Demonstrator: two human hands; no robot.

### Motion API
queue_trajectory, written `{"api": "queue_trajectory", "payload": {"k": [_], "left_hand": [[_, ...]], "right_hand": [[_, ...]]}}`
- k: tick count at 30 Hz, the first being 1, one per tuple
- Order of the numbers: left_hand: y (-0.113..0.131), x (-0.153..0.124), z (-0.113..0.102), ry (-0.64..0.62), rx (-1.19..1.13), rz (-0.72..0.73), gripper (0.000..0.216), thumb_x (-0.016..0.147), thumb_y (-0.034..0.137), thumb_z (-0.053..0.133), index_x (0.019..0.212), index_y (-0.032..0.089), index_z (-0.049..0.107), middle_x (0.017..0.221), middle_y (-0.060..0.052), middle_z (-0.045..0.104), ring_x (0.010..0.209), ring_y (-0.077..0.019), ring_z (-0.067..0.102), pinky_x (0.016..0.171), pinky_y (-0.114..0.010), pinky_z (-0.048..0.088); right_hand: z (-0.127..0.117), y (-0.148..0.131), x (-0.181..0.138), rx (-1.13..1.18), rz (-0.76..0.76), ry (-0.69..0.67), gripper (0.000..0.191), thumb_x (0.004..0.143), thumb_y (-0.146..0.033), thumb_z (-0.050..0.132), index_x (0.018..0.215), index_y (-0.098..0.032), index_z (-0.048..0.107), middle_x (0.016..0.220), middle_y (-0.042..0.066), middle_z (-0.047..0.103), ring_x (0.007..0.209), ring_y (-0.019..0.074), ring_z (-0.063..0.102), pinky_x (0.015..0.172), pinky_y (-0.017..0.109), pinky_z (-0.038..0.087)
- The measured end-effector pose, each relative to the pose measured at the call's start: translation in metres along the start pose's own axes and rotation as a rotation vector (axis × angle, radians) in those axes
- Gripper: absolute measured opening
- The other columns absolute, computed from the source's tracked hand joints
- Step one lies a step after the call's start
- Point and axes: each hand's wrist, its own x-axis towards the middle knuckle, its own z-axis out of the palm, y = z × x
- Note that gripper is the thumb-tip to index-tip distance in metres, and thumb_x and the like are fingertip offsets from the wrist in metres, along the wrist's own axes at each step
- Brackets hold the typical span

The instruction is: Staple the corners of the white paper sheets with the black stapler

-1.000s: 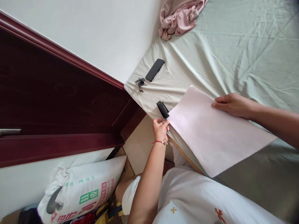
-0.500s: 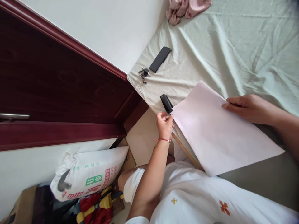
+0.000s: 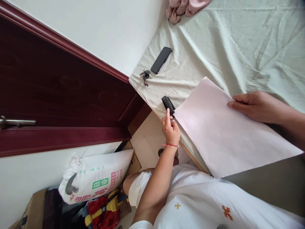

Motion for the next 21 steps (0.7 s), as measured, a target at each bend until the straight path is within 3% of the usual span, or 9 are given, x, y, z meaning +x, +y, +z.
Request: {"api": "queue_trajectory", "payload": {"k": [10,15,21], "left_hand": [[0.0,-0.002,0.002,0.079,-0.003,0.009,0.06,0.085,0.014,0.052,0.144,0.024,0.061,0.094,-0.01,0.062,0.09,-0.0231,0.054,0.083,-0.033,0.048],[0.0,-0.004,0.001,0.076,-0.013,0.022,0.055,0.089,0.015,0.051,0.142,0.024,0.064,0.091,-0.008,0.062,0.084,-0.0209,0.053,0.079,-0.031,0.047],[0.0,-0.004,0.002,0.058,-0.018,-0.002,0.056,0.089,0.014,0.05,0.143,0.024,0.063,0.091,-0.008,0.062,0.081,-0.0201,0.053,0.082,-0.031,0.048]], "right_hand": [[0.0,0.004,0.001,-0.016,-0.013,-0.009,0.072,0.088,-0.084,0.032,0.084,-0.017,0.058,0.075,0.004,0.059,0.069,0.0107,0.049,0.064,0.024,0.04],[0.002,-0.007,-0.004,-0.015,0.026,0.013,0.071,0.085,-0.084,0.034,0.073,-0.015,0.046,0.063,0.004,0.046,0.059,0.0084,0.039,0.057,0.024,0.034],[0.006,-0.012,-0.006,0.009,0.032,0.029,0.073,0.081,-0.086,0.035,0.07,-0.014,0.045,0.062,0.004,0.044,0.056,0.0074,0.037,0.054,0.024,0.032]]}}
